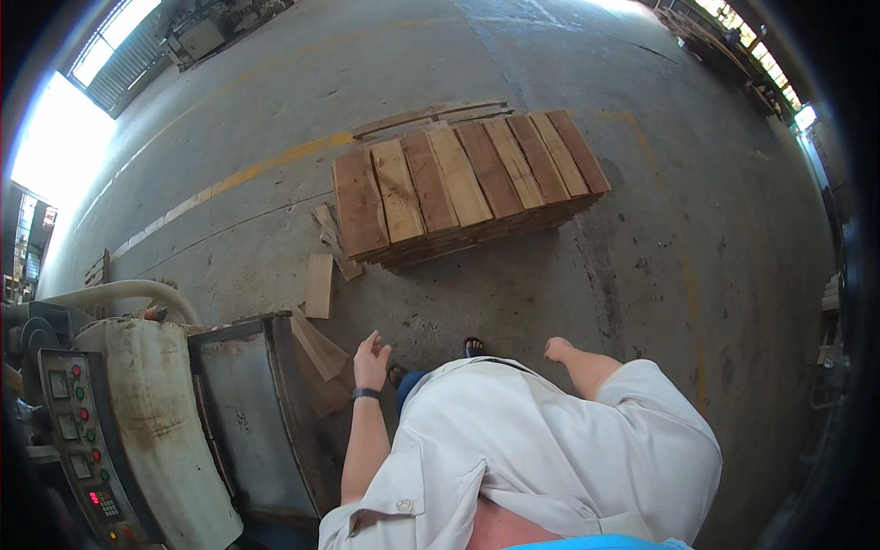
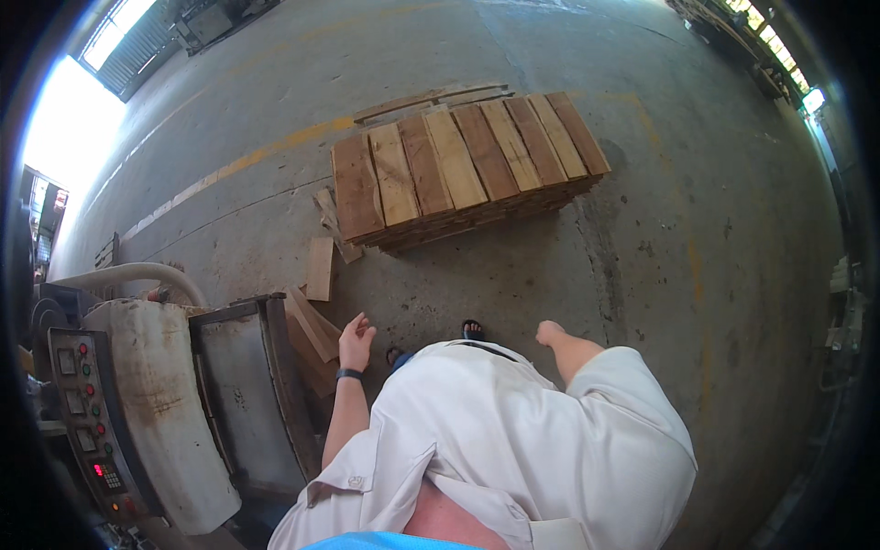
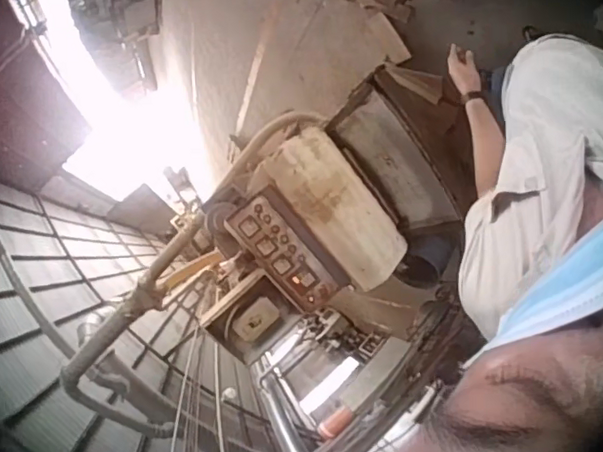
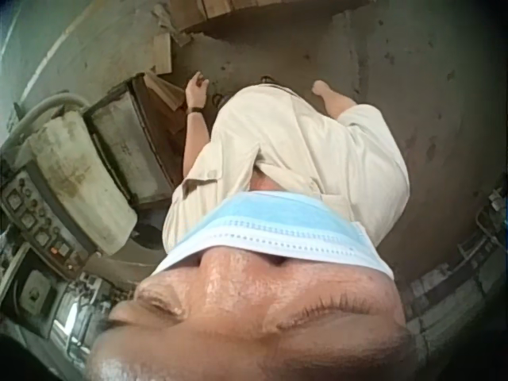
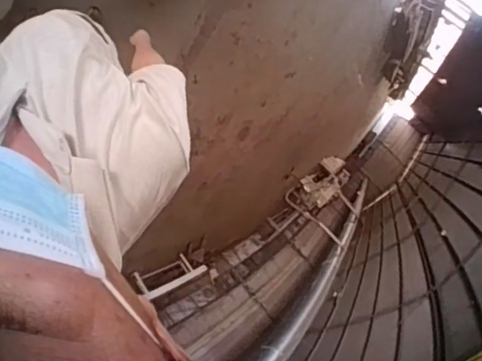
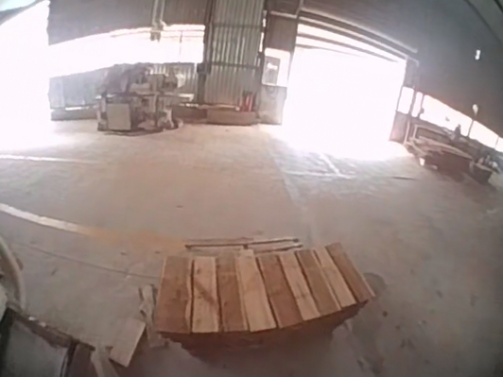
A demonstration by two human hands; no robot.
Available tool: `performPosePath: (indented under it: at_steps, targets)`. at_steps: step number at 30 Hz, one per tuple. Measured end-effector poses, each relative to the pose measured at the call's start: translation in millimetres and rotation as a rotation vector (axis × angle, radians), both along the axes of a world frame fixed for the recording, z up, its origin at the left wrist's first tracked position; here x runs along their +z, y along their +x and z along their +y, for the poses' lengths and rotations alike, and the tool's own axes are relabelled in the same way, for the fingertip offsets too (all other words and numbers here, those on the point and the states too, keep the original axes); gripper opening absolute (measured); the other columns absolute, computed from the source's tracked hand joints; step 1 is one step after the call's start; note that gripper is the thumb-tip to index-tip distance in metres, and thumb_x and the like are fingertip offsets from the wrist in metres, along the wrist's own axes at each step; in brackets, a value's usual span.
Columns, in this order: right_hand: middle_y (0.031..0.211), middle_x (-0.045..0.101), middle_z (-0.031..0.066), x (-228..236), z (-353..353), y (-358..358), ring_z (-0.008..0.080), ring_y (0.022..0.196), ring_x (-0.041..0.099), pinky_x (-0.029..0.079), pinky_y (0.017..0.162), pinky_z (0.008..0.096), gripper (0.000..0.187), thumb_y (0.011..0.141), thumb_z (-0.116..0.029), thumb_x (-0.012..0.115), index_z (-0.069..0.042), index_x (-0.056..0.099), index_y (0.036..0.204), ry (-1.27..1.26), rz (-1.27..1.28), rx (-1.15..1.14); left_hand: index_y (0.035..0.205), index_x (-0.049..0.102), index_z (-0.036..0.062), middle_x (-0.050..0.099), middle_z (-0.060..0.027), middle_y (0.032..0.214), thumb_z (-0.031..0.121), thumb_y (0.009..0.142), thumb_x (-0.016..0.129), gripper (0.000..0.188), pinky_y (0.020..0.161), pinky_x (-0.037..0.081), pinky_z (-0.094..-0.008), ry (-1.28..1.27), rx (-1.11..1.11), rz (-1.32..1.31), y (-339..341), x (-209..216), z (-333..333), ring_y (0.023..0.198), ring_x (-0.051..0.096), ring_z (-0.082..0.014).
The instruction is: The person repeatedly picks up wooden boards from a pallet by hand and feeds them into a woodworking machine.
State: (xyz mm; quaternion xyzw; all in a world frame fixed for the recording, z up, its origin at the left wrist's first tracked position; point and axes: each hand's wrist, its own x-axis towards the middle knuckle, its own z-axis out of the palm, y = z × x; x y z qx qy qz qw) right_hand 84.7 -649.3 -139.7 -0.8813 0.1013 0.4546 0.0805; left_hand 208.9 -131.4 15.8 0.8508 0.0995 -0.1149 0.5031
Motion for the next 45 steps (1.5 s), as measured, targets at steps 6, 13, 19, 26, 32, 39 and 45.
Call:
performPosePath:
  at_steps: [6,13,19,26,32,39,45]
  targets:
    - [0.105,0.073,0.014,6,-22,10,0.0297,0.097,0.07,0.055,0.086,0.0411,0.036,0.076,-0.029,0.076,-0.009,0.074,0.106,0.055,0.022,-0.284,0.131,0.06,0.0012,0.068,-0.0145,0.115,0.01,0.085,0.073,0.049,0.092,0.053,-0.0339,0.013,-0.168,-0.011,53,12,-65,0.101,0.067,-0.0248]
    - [0.105,0.073,0.0148,3,43,139,0.0303,0.095,0.07,0.055,0.086,0.0394,0.037,0.078,-0.022,0.075,-0.007,0.071,0.112,0.283,-0.22,-0.451,0.132,0.059,0.0014,0.068,-0.0141,0.118,0.009,0.086,0.072,0.048,0.093,0.053,-0.0332,0.015,-0.198,0.081,144,-23,-47,0.105,0.067,-0.023]
    - [0.097,0.072,0.0122,-26,99,261,0.0217,0.084,0.069,0.055,0.074,0.0351,0.037,0.082,-0.018,0.073,-0.003,0.069,0.115,0.372,-0.266,-0.617,0.135,0.057,0.0004,0.068,-0.0131,0.117,0.009,0.088,0.07,0.049,0.094,0.053,-0.0319,-0.036,-0.214,0.224,257,-77,-15,0.107,0.066,-0.0205]
    - [0.098,0.071,0.0113,-71,162,389,0.0224,0.082,0.068,0.054,0.075,0.0346,0.044,0.082,-0.02,0.075,-0.003,0.066,0.122,0.512,-0.074,-1.085,0.137,0.054,-0.0002,0.067,-0.0141,0.121,0.01,0.089,0.07,0.052,0.094,0.052,-0.0326,-0.148,-0.132,0.46,361,-175,50,0.108,0.065,-0.021]
    - [0.119,0.061,0.0141,-120,165,487,0.0206,0.1,0.064,0.051,0.084,0.0375,0.07,0.087,-0.017,0.072,-0.002,0.038,0.147,0.649,-0.162,-1.508,0.143,0.047,-0.0002,0.063,-0.0175,0.127,0.012,0.088,0.071,0.061,0.098,0.05,-0.0343,-0.053,-0.023,0.649,424,-261,59,0.116,0.061,-0.024]
    - [0.159,0.021,0.0238,-165,194,580,0.0422,0.146,0.025,0.032,0.115,0.0486,0.096,0.084,-0.014,0.073,-0.008,0.011,0.158,0.531,-0.271,-1.906,0.15,0.033,-0.0019,0.043,-0.0244,0.143,0.018,0.082,0.076,0.082,0.101,0.049,-0.039,0.187,-0.003,0.608,452,-356,90,0.123,0.056,-0.035]
    - [0.148,0.034,0.0232,-208,173,591,0.0326,0.118,0.051,0.052,0.094,0.0434,0.103,0.081,-0.01,0.077,-0.01,0.008,0.158,0.417,-0.395,-2.022,0.151,0.031,-0.0022,0.042,-0.0259,0.144,0.021,0.08,0.079,0.088,0.106,0.044,-0.0412,0.22,0.039,0.602,469,-405,74,0.122,0.055,-0.0366]
